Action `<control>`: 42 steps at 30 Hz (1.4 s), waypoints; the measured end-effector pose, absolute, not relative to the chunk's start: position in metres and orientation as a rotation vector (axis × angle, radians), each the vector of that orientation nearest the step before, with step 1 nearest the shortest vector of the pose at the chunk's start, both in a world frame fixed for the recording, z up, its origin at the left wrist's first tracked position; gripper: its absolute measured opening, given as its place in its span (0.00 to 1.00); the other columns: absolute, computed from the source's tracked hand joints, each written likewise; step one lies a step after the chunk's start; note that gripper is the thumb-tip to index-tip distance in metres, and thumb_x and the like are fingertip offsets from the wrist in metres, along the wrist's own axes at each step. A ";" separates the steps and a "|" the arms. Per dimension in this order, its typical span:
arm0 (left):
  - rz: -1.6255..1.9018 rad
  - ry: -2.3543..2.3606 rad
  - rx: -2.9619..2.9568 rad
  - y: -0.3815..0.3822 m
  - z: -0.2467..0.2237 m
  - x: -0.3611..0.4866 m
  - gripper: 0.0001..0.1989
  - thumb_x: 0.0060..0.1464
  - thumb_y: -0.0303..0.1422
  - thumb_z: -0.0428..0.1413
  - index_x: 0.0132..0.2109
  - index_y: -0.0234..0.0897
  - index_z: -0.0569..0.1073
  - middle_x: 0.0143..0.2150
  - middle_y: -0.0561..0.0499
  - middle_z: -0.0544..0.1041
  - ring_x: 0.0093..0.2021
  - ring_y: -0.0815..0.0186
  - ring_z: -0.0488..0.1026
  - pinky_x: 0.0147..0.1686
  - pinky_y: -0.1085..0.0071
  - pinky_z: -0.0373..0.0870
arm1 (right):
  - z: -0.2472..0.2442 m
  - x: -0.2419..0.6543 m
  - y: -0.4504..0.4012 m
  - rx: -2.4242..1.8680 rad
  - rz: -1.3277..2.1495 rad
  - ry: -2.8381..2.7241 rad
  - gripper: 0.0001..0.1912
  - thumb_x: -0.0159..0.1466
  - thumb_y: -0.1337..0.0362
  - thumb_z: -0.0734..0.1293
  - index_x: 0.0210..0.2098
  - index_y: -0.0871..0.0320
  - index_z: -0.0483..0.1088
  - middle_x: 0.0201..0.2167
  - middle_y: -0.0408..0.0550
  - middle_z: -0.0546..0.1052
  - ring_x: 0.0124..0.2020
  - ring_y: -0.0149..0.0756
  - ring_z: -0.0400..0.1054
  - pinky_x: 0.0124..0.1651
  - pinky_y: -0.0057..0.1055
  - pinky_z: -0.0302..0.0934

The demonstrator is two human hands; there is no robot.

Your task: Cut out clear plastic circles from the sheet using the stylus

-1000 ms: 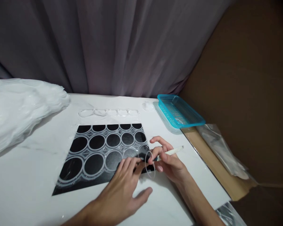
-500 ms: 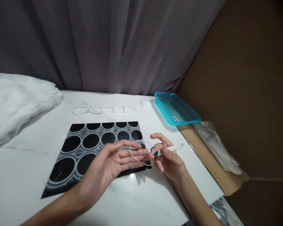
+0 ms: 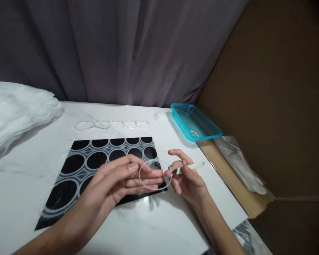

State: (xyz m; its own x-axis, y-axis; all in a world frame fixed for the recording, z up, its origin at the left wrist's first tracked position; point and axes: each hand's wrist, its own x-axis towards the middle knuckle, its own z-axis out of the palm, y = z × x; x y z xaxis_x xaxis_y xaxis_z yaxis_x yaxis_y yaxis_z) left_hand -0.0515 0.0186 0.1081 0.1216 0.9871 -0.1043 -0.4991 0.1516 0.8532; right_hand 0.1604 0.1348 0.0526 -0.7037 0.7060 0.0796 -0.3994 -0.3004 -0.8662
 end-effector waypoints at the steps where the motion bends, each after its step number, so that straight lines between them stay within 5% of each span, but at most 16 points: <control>1: 1.259 0.817 0.760 0.019 0.109 -0.052 0.15 0.70 0.40 0.53 0.46 0.33 0.79 0.54 0.39 0.82 0.60 0.47 0.78 0.63 0.49 0.73 | 0.053 0.161 0.135 -0.406 2.048 -1.230 0.24 0.65 0.49 0.76 0.54 0.52 0.71 0.34 0.45 0.82 0.15 0.27 0.66 0.17 0.22 0.57; 10: 1.261 0.841 0.731 0.017 0.109 -0.051 0.14 0.70 0.39 0.53 0.46 0.33 0.78 0.54 0.39 0.82 0.60 0.47 0.77 0.63 0.49 0.74 | 0.056 0.163 0.134 -0.319 2.051 -1.244 0.20 0.69 0.52 0.74 0.55 0.50 0.72 0.36 0.45 0.83 0.17 0.26 0.69 0.20 0.19 0.60; 16: 1.263 1.122 0.871 0.022 0.101 -0.053 0.18 0.68 0.47 0.56 0.55 0.39 0.75 0.60 0.42 0.78 0.58 0.52 0.78 0.58 0.56 0.77 | 0.053 0.162 0.137 -0.270 2.021 -1.251 0.13 0.70 0.55 0.74 0.52 0.48 0.76 0.39 0.45 0.83 0.20 0.23 0.71 0.23 0.17 0.62; 22: 1.052 1.617 1.461 -0.001 0.063 -0.067 0.14 0.73 0.44 0.48 0.51 0.44 0.73 0.50 0.48 0.78 0.52 0.58 0.77 0.50 0.57 0.77 | 0.051 0.164 0.137 -0.691 1.582 -1.671 0.11 0.68 0.61 0.76 0.50 0.50 0.79 0.45 0.50 0.83 0.33 0.33 0.78 0.33 0.27 0.72; 25: 0.920 1.682 1.980 -0.018 0.038 -0.065 0.12 0.73 0.32 0.46 0.55 0.40 0.72 0.52 0.46 0.77 0.54 0.58 0.75 0.52 0.55 0.75 | 0.052 0.162 0.133 -0.787 1.465 -1.959 0.11 0.68 0.60 0.77 0.49 0.49 0.81 0.48 0.49 0.82 0.45 0.39 0.78 0.44 0.30 0.74; 29: 0.779 1.667 2.644 -0.029 0.017 -0.054 0.16 0.68 0.23 0.50 0.60 0.26 0.72 0.53 0.38 0.78 0.53 0.51 0.74 0.52 0.52 0.72 | 0.048 0.157 0.131 -0.744 1.520 -2.163 0.11 0.68 0.59 0.76 0.49 0.48 0.82 0.46 0.46 0.83 0.46 0.38 0.78 0.46 0.31 0.73; 42: 0.729 1.853 2.767 -0.027 0.013 -0.043 0.17 0.67 0.24 0.51 0.58 0.19 0.75 0.51 0.37 0.80 0.49 0.50 0.74 0.50 0.55 0.67 | 0.034 0.147 0.133 -0.717 1.753 -2.163 0.17 0.67 0.57 0.77 0.54 0.52 0.79 0.47 0.48 0.82 0.50 0.41 0.79 0.51 0.36 0.75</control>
